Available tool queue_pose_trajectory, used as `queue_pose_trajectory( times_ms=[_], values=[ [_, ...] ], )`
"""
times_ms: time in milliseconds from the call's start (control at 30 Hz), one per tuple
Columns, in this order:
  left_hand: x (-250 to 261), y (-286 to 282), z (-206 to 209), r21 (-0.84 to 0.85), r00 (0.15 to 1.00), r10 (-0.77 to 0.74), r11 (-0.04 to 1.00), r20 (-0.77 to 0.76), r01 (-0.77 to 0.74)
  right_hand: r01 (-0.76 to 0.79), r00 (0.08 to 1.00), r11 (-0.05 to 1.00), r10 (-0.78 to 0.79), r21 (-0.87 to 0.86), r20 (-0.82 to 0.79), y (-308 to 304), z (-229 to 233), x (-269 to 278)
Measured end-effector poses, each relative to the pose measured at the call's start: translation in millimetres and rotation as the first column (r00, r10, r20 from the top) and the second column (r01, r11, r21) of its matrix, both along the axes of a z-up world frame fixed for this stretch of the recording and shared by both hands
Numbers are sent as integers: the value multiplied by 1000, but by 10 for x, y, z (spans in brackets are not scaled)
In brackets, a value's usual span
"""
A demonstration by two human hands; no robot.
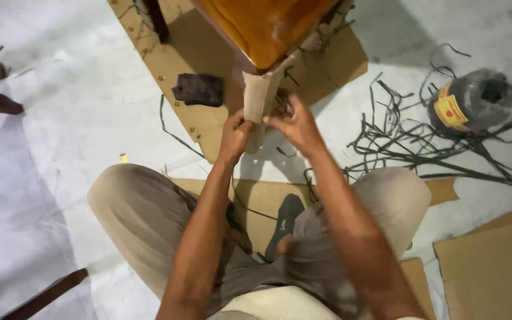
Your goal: The person is wrapping a table leg with cardboard and plastic ties for protection.
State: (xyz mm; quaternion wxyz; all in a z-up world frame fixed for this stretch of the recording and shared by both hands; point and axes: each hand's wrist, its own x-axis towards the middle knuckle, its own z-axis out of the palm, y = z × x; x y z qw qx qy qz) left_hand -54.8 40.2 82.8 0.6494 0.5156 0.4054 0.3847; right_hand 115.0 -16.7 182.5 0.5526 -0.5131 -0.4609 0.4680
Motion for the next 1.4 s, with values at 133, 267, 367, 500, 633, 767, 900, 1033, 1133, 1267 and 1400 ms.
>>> queue_pose_trajectory(
  times_ms=[133, 267, 367, 500, 633, 767, 900, 1033, 1133, 1267, 1400],
  values=[
    [-184, 175, 446, 150, 949, 97, 987, -301, -53, -185, 952, 966, 222, -182, 209, 393, 124, 134],
    [-261, 455, 195, 281, 846, 152, 960, -510, -3, -102, 845, 961, 221, -258, 487, 525, -75, 206],
    [-269, 525, 196, 400, 858, 205, 916, -472, 1, -25, 816, 981, 130, -190, 563, 578, -306, 191],
    [-155, 337, 551, 518, 921, 220, 855, -322, -23, -80, 845, 995, 40, 52, 533, 592, -377, 126],
    [43, 255, 716, 484, 930, 213, 874, -299, -44, -12, 849, 999, 29, -37, 528, 544, -284, 70],
    [137, 358, 656, 472, 918, 277, 874, -284, -118, -46, 923, 997, 68, -67, 379, 579, -283, 136],
    [135, 461, 714, 366, 964, 174, 926, -202, -91, 49, 869, 942, 124, -333, 480, 531, 180, 296],
    [33, 636, 716, 375, 976, 70, 927, -207, 14, 45, 889, 938, 120, -344, 441, 555, -69, 790],
    [-37, 761, 643, 273, 965, -115, 945, -236, 180, 292, 947, 894, -221, -341, 231, 600, -446, 1166],
    [-84, 817, 683, 232, 956, -248, 932, -155, 280, 438, 876, 867, -471, -240, -102, 564, 139, 950],
    [-67, 875, 465, 125, 943, -265, 948, -199, 293, 463, 877, 873, -477, -157, -65, 615, -89, 724]
  ],
)
